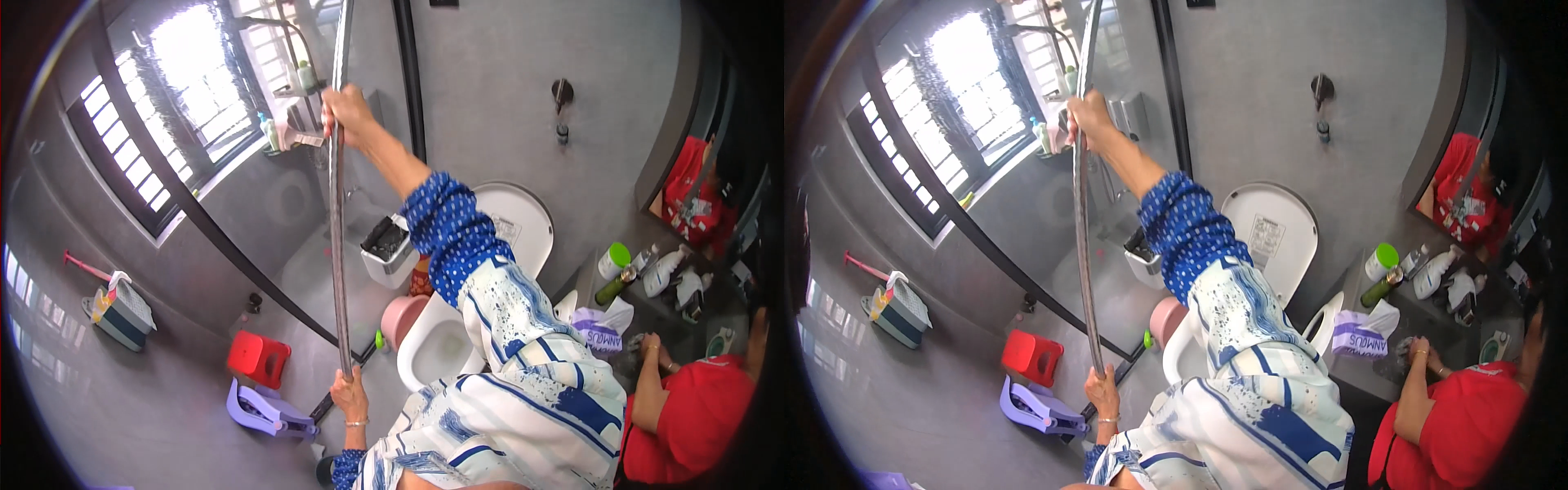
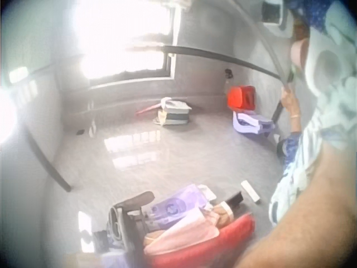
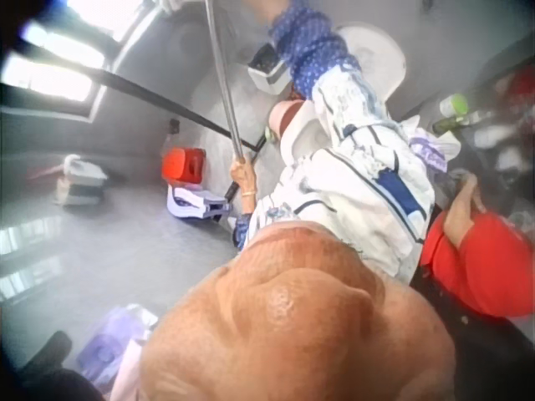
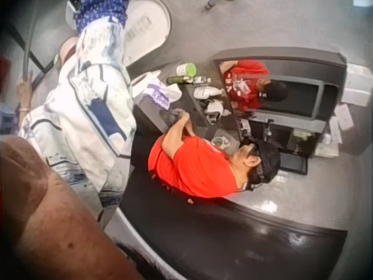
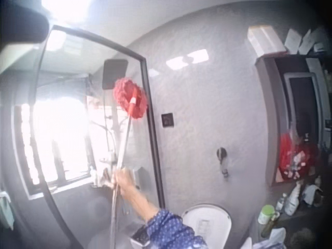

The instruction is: The person uses a long-handled mop to clean bathroom surfaces and then rinses and wrings the mop head in a sink by hand.

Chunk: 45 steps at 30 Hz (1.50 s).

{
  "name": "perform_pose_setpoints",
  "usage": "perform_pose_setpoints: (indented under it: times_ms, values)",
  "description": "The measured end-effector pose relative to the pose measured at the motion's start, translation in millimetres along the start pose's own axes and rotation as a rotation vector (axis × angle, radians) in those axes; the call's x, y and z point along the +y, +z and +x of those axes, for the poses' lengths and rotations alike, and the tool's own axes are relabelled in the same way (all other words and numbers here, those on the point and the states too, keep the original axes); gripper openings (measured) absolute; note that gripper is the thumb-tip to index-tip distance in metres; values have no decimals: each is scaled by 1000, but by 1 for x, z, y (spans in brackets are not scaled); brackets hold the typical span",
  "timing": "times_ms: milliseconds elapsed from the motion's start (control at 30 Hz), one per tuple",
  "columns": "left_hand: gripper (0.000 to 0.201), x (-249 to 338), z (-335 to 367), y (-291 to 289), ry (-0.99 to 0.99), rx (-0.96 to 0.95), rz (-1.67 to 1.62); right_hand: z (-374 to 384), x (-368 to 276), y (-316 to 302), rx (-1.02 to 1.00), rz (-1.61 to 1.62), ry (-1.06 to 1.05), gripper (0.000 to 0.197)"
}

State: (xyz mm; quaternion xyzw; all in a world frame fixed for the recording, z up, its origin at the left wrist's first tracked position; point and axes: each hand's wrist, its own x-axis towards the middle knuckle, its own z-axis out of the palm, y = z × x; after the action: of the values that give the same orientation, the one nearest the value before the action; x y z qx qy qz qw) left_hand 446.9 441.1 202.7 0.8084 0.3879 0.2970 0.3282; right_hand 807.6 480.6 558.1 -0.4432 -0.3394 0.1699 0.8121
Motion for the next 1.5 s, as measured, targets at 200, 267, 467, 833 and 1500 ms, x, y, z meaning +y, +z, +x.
perform_pose_setpoints:
  times_ms: [200, 267, 467, 833, 1500]
  values:
    - [44, -96, -96, -37, -206, -150, 394, -110, 127, -59, 165, 132, 218, 24]
    - [47, -126, -129, -62, -249, -185, 486, -147, 170, -69, 209, 194, 309, 15]
    - [44, -165, -203, -122, -348, -283, 659, -232, 226, -87, 282, 287, 469, 13]
    - [38, -151, -244, -133, -495, -439, 830, -286, 272, -140, 437, 347, 673, 19]
    - [38, -153, -252, -109, -467, -477, 712, -241, 105, 15, -95, 420, 334, 27]
